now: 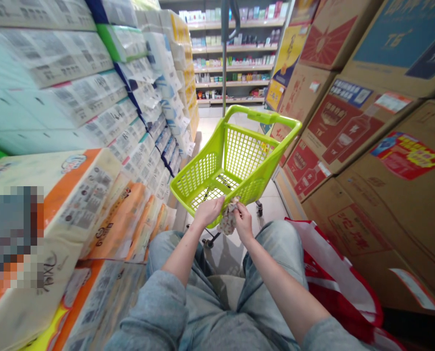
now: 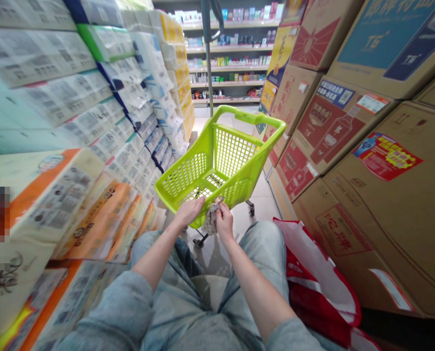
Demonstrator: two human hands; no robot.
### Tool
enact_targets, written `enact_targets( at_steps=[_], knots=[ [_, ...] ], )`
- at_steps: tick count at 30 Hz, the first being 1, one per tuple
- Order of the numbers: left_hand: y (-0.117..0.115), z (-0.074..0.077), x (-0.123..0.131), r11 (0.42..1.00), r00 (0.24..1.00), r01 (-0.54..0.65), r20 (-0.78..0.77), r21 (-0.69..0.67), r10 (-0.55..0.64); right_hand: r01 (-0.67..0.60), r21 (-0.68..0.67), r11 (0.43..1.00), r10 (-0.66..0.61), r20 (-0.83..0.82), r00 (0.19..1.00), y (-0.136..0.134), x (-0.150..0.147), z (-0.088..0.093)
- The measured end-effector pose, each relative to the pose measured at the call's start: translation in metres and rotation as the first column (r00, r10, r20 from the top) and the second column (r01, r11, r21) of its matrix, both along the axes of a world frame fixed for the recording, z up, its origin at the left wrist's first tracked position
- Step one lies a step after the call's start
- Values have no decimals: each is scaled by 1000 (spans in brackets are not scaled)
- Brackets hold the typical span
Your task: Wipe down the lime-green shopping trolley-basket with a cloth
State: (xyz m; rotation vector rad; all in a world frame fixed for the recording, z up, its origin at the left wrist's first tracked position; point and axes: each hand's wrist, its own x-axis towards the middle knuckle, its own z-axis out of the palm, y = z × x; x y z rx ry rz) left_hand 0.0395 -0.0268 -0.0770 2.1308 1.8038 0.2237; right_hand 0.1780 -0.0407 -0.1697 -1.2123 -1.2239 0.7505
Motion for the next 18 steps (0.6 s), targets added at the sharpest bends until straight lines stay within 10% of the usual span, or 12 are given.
enact_targets(
  at_steps=[7, 18],
  knots=[
    [-1, 1, -2, 1000, 1000, -22, -7, -19, 22, -4, -182, 983, -31, -192, 981, -6, 8, -19],
    [-4, 3, 0, 1000, 1000, 9, -21, -1, -9, -141, -117, 983, 139, -19, 990, 15, 3, 7]
  ],
)
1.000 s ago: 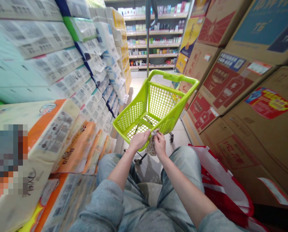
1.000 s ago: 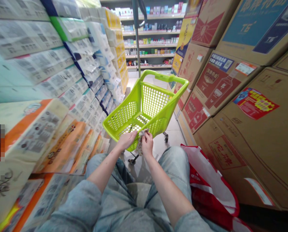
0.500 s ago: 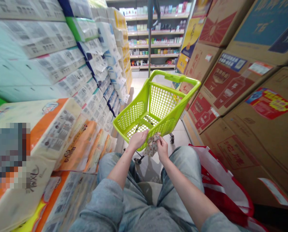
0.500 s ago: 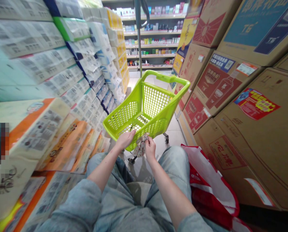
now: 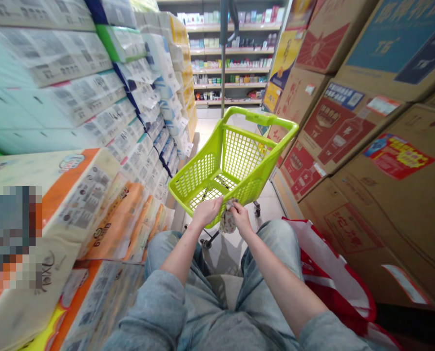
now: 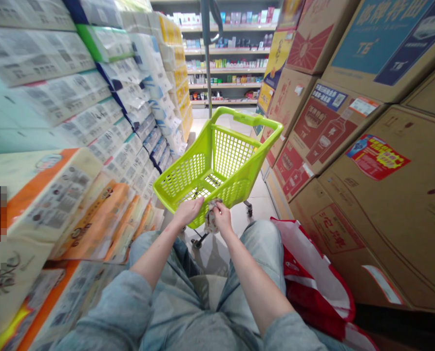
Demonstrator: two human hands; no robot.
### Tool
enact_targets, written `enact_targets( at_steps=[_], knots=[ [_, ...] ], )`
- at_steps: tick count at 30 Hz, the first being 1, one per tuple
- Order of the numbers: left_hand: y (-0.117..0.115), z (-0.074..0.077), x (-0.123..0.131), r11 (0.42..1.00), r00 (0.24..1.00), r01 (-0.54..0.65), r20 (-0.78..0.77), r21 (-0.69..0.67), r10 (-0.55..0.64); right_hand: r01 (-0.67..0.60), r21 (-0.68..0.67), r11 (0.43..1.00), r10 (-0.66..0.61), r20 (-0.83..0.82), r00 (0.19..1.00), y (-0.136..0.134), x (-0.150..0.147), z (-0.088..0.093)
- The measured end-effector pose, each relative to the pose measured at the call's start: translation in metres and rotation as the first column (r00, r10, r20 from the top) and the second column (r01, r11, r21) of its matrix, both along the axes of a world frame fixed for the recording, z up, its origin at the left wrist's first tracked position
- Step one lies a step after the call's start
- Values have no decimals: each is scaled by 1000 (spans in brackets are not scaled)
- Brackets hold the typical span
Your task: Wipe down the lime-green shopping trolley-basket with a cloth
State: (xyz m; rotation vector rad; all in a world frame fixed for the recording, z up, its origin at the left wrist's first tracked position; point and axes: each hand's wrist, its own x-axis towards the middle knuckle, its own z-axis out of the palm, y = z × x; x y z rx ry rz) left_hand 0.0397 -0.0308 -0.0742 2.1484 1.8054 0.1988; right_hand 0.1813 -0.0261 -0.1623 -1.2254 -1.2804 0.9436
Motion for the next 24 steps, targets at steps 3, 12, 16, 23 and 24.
enact_targets(
  at_steps=[3, 12, 16, 23, 24],
  knots=[
    [1, 0, -1, 1000, 1000, -17, -8, -8, 17, -42, -37, 998, 39, -78, 996, -3, 4, 0],
    [3, -4, -7, 999, 999, -33, 14, -16, 33, -49, -168, 985, 3, -265, 964, -30, 4, -24],
    [3, -4, -8, 999, 999, -45, 23, -25, 46, -45, -184, 982, -12, -299, 954, -26, -5, -26],
    [5, -3, -11, 999, 998, -16, 55, -48, 18, -11, -162, 987, -27, -231, 973, -10, -17, -22],
    [6, -3, -12, 999, 998, 3, 62, -50, 0, -22, -158, 987, -16, -232, 973, -9, -16, -22]
  ],
)
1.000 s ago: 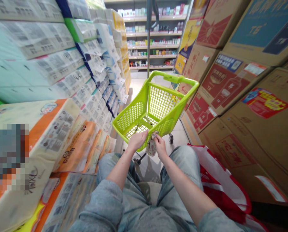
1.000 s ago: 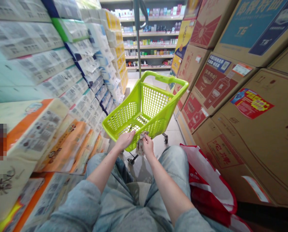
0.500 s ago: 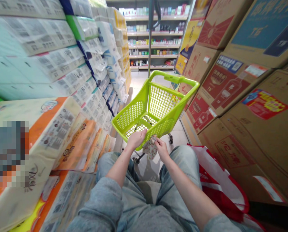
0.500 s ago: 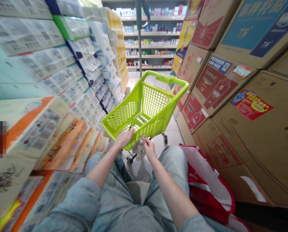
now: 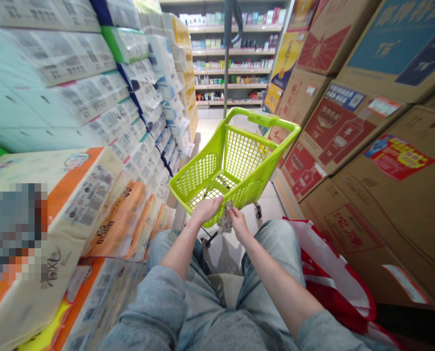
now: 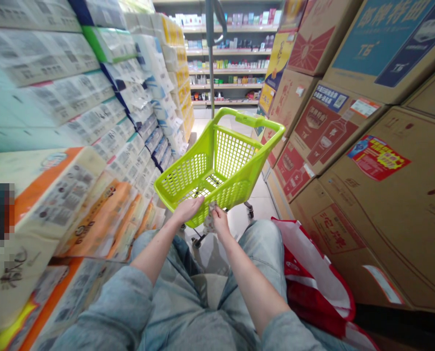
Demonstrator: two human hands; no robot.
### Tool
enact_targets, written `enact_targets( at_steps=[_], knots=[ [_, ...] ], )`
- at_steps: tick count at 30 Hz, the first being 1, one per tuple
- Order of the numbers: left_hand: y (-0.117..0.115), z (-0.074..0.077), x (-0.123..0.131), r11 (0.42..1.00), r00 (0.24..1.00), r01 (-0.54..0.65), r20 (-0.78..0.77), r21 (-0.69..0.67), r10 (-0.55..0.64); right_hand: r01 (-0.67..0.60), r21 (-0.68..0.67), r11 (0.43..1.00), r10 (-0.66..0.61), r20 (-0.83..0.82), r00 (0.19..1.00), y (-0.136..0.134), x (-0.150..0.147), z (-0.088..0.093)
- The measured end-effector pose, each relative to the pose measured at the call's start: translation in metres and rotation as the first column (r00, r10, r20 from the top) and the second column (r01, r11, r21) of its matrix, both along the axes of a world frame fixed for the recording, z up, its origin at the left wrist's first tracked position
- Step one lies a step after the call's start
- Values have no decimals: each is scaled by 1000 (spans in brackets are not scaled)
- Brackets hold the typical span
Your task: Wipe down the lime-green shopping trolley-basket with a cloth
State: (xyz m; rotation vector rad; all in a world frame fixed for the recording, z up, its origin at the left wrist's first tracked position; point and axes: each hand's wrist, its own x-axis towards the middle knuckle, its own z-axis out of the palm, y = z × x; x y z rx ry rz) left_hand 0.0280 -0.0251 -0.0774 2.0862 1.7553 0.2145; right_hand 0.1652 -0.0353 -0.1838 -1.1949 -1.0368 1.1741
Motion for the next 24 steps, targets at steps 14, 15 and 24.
enact_targets(
  at_steps=[14, 15, 24],
  knots=[
    [-4, 1, 0, 997, 999, 46, 6, -65, -46, -16, 68, 998, 17, -12, 1000, -21, -11, 7],
    [-5, 1, 0, 996, 999, 53, 8, -71, -52, -8, 67, 998, 9, -7, 1000, -20, -12, 8],
    [-7, 1, 2, 997, 1000, 25, 4, -70, -25, -90, 32, 995, 90, 9, 996, -16, -8, 17]
  ],
)
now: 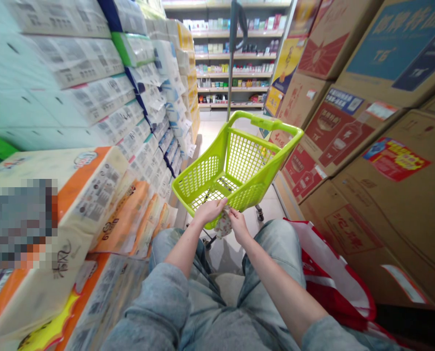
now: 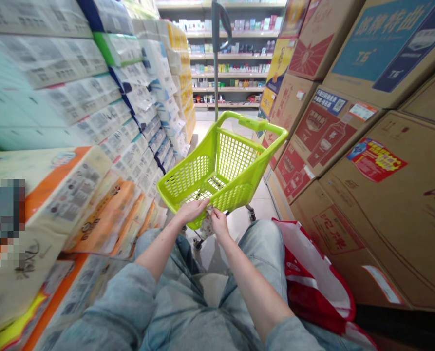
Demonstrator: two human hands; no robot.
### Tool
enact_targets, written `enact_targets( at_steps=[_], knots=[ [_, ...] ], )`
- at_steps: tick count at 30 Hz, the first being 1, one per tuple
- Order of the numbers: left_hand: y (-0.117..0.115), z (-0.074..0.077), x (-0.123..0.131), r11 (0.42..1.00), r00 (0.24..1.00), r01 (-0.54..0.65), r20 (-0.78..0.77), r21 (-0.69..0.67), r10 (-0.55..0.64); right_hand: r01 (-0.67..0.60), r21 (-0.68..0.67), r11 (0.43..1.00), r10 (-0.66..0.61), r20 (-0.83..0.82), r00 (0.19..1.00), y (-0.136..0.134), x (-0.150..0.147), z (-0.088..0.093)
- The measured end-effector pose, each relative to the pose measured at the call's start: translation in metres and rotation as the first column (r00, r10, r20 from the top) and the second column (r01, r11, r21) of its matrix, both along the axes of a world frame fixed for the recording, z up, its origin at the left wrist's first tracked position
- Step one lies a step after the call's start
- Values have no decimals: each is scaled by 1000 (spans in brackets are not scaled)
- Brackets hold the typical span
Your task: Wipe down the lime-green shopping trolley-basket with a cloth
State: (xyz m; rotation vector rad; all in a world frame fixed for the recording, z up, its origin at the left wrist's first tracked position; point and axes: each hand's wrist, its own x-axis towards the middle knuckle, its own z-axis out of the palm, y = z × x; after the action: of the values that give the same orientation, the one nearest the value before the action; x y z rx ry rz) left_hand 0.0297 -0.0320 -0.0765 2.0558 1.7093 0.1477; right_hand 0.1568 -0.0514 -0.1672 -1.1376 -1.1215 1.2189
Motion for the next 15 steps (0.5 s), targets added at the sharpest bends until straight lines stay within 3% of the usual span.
enact_targets(
  at_steps=[9, 15],
  knots=[
    [1, -1, -2, 1000, 1000, -16, -6, -8, 16, 19, 27, 999, -19, 15, 1000, -18, 2, -4],
    [0, -1, -2, 999, 999, -31, -24, -24, 30, 94, -55, 994, -102, -183, 978, -17, -6, -7]
  ],
)
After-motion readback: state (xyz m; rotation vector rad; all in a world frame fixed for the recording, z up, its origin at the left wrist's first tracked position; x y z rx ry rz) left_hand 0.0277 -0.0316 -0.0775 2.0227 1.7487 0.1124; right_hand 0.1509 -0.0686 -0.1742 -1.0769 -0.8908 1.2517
